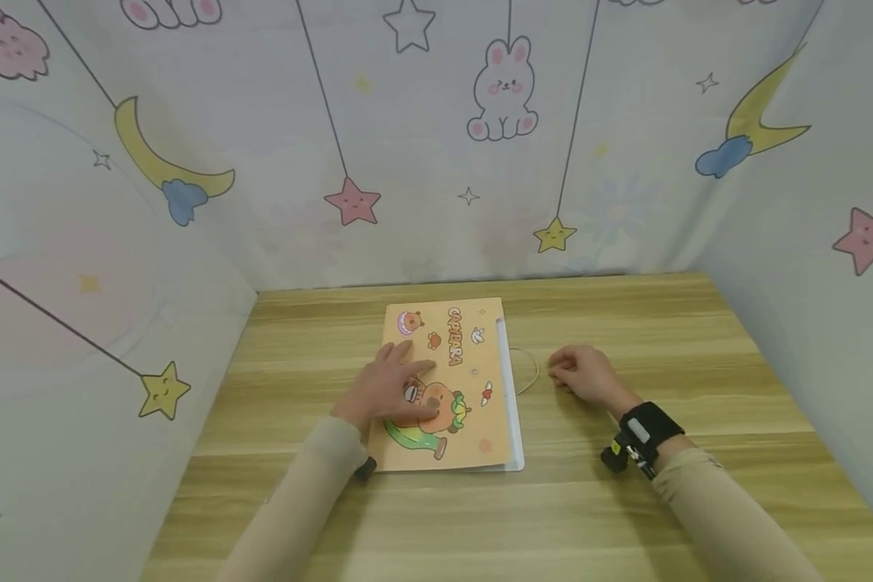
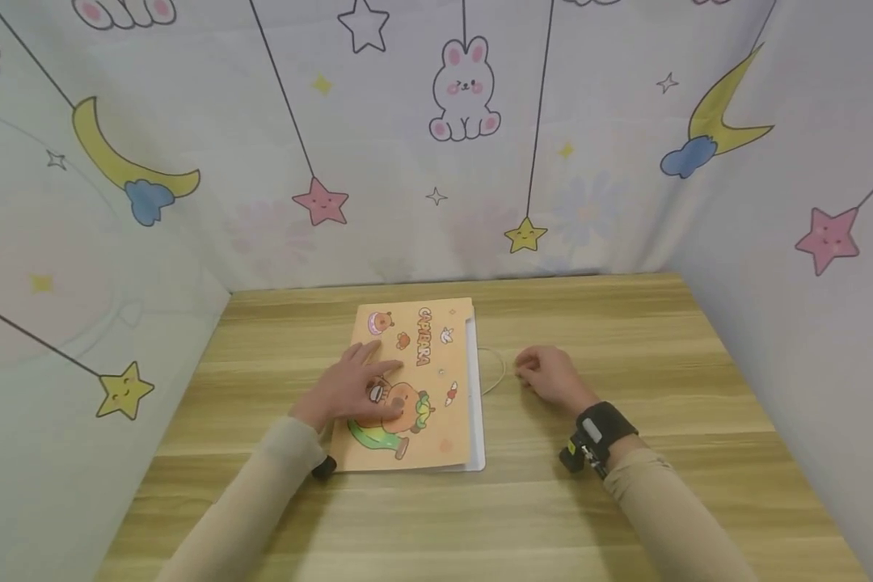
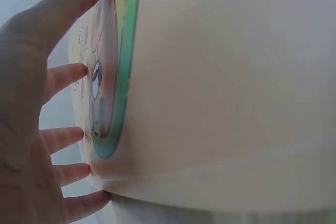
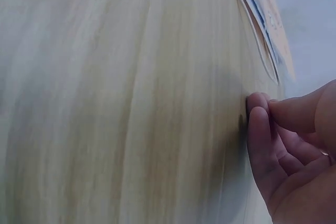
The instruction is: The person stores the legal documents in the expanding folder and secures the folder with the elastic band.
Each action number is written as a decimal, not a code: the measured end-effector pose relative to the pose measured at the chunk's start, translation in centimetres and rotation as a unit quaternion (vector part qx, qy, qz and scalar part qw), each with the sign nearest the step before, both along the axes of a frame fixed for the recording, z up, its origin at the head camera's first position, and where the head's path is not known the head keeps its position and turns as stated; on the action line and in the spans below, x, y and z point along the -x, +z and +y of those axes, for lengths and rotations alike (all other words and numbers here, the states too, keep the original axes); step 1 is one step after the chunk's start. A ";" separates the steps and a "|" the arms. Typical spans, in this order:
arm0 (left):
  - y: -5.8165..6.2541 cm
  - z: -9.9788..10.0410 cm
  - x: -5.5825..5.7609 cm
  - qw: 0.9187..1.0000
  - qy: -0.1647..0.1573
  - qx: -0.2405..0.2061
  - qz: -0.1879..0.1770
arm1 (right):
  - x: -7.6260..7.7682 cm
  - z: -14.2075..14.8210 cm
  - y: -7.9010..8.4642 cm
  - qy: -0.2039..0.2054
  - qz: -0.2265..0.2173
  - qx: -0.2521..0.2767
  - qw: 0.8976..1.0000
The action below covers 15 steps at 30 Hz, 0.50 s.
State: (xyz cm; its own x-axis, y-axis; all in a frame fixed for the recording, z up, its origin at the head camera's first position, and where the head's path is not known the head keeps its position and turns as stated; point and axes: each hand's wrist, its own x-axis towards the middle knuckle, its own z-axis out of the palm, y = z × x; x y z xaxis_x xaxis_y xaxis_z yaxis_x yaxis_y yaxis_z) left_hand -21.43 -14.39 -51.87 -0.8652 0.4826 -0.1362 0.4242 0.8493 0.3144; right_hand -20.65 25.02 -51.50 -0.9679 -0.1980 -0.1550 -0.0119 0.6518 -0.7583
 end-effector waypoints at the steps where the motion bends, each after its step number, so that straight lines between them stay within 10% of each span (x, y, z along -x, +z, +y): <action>1: -0.1 0.0 0.0 1.000 0.000 0.004 0.003 | 0.0 -0.2 0.0 0.000 -0.007 0.007 1.000; 15: -0.7 0.1 -0.1 1.000 -0.003 0.016 0.025 | 0.6 -1.7 -0.1 0.003 -0.101 0.126 0.987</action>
State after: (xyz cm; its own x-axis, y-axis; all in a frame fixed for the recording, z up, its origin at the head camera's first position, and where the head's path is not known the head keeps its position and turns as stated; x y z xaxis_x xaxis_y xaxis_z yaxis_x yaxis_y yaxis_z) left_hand -21.28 -14.25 -52.54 -0.8683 0.4841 -0.1083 0.4439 0.8557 0.2660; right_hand -21.22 23.33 -51.57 -0.9210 -0.2602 -0.2898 0.1531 0.4423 -0.8837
